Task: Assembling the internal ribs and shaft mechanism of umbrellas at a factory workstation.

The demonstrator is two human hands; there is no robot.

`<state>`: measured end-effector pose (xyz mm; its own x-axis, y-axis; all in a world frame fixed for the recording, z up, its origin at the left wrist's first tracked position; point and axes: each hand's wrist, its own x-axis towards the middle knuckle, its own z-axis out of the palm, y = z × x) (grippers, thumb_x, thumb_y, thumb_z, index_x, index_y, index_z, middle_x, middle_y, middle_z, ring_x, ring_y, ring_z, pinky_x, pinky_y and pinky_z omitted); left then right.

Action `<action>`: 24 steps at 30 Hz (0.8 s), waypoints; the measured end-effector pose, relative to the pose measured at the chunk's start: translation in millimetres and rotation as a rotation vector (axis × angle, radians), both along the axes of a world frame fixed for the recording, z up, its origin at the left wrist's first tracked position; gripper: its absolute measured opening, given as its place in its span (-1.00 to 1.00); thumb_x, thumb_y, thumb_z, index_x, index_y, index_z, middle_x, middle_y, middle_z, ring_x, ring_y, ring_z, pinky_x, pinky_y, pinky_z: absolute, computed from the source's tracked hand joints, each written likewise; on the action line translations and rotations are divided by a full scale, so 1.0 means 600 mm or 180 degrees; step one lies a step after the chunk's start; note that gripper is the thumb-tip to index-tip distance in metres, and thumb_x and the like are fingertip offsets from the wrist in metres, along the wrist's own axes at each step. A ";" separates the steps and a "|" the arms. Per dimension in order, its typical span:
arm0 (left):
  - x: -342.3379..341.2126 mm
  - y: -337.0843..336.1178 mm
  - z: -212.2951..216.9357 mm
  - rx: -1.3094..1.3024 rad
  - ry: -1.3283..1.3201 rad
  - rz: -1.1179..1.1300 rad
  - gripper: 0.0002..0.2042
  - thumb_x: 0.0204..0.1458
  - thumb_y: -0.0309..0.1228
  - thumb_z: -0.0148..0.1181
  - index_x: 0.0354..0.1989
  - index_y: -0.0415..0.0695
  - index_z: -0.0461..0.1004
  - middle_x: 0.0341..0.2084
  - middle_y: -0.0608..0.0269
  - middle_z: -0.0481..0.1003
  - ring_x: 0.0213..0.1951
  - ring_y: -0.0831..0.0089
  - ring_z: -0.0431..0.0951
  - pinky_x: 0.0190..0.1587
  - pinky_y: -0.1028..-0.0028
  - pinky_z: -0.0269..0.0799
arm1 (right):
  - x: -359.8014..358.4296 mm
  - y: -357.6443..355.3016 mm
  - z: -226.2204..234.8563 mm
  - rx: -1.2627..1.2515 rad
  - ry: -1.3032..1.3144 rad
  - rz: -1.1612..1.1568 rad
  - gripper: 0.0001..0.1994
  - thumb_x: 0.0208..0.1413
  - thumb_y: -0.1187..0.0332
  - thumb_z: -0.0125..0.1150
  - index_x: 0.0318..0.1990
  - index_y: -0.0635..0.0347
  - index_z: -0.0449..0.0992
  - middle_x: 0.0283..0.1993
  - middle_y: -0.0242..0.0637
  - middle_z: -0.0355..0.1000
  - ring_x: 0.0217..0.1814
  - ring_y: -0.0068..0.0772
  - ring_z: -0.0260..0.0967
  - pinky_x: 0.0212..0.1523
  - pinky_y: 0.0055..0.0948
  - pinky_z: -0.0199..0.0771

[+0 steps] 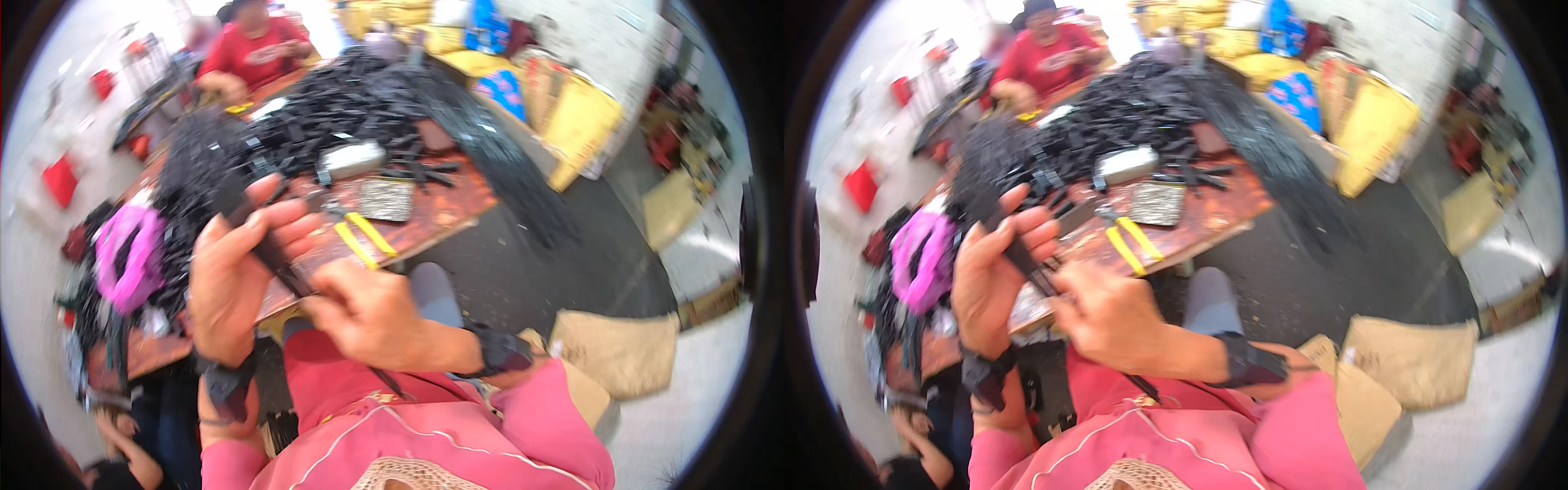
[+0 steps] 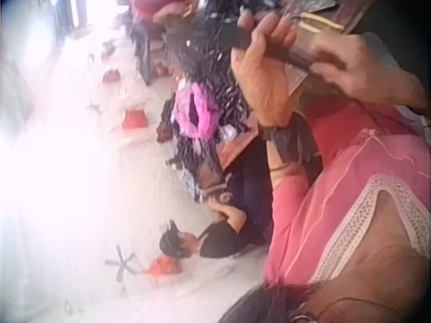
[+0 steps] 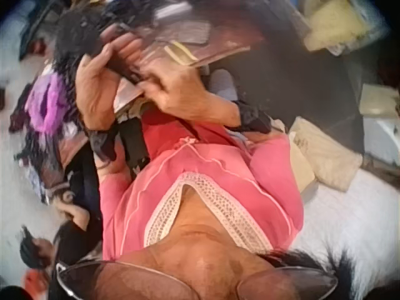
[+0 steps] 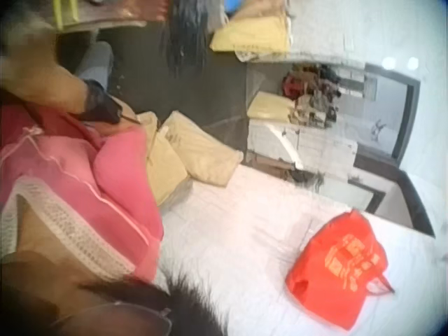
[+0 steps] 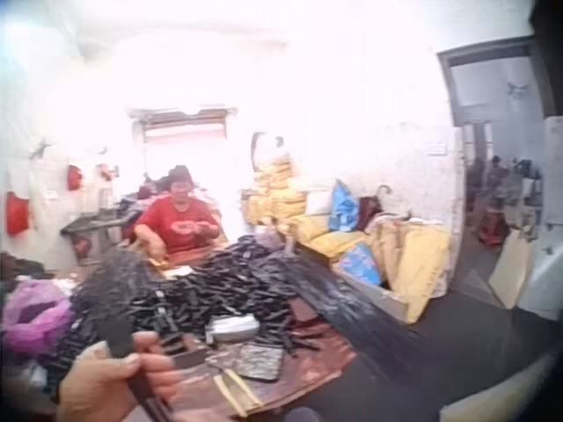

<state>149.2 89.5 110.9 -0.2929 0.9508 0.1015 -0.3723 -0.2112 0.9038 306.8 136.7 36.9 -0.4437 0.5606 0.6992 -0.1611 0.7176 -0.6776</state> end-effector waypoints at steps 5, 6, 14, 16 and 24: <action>-0.018 -0.002 -0.007 0.0058 -0.0442 -0.0390 -0.48 0.13 -0.53 0.05 0.29 -0.22 0.15 -0.07 -0.22 0.49 -0.02 -0.12 0.53 0.02 -0.01 0.48 | 0.011 0.005 -0.022 -0.2039 -0.0444 0.1687 -0.57 0.18 0.31 0.22 0.12 0.32 0.30 -0.41 -0.31 0.45 -0.41 -0.51 0.46 -0.39 -0.47 0.45; -0.016 -0.007 -0.009 0.0138 -0.0496 -0.0486 -0.48 0.12 -0.53 0.05 0.29 -0.21 0.15 -0.06 -0.23 0.49 -0.01 -0.14 0.52 0.04 -0.03 0.47 | 0.025 0.010 -0.018 -0.2558 -0.0672 0.2173 -0.62 0.23 0.32 0.15 0.13 0.30 0.31 -0.43 -0.31 0.45 -0.47 -0.55 0.41 -0.43 -0.55 0.41; -0.034 -0.032 -0.013 0.0323 -0.0823 -0.0566 -0.60 0.16 -0.49 0.03 0.16 -0.38 0.26 -0.02 -0.23 0.46 0.05 -0.09 0.49 0.12 -0.02 0.41 | 0.016 -0.024 -0.032 -0.2695 -0.0485 0.2265 -0.67 0.32 0.25 0.03 0.09 0.29 0.39 -0.55 -0.35 0.41 -0.68 -0.69 0.22 -0.65 -0.67 0.19; -0.039 -0.034 -0.015 0.0283 -0.0719 -0.0536 -0.60 0.17 -0.47 0.04 0.16 -0.38 0.26 -0.02 -0.23 0.46 0.05 -0.08 0.49 0.12 -0.01 0.41 | 0.012 -0.025 -0.038 -0.2545 -0.0542 0.2239 -0.71 0.33 0.28 -0.01 0.05 0.29 0.39 -0.51 -0.34 0.43 -0.71 -0.70 0.18 -0.67 -0.70 0.15; -0.054 -0.034 0.004 0.0021 -0.0010 -0.0350 -0.62 0.19 -0.48 0.06 0.16 -0.37 0.29 -0.10 -0.19 0.51 -0.02 -0.03 0.55 0.06 0.06 0.50 | -0.019 -0.032 -0.047 -0.1964 -0.0798 0.2048 -0.73 0.34 0.33 -0.06 0.06 0.33 0.33 -0.35 -0.28 0.51 -0.47 -0.55 0.45 -0.44 -0.56 0.46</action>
<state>116.6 69.3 113.4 -0.1872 0.9765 0.1071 -0.3965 -0.1749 0.9012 295.6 117.3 8.6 -0.8967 0.3948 0.2003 -0.2005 0.0412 -0.9788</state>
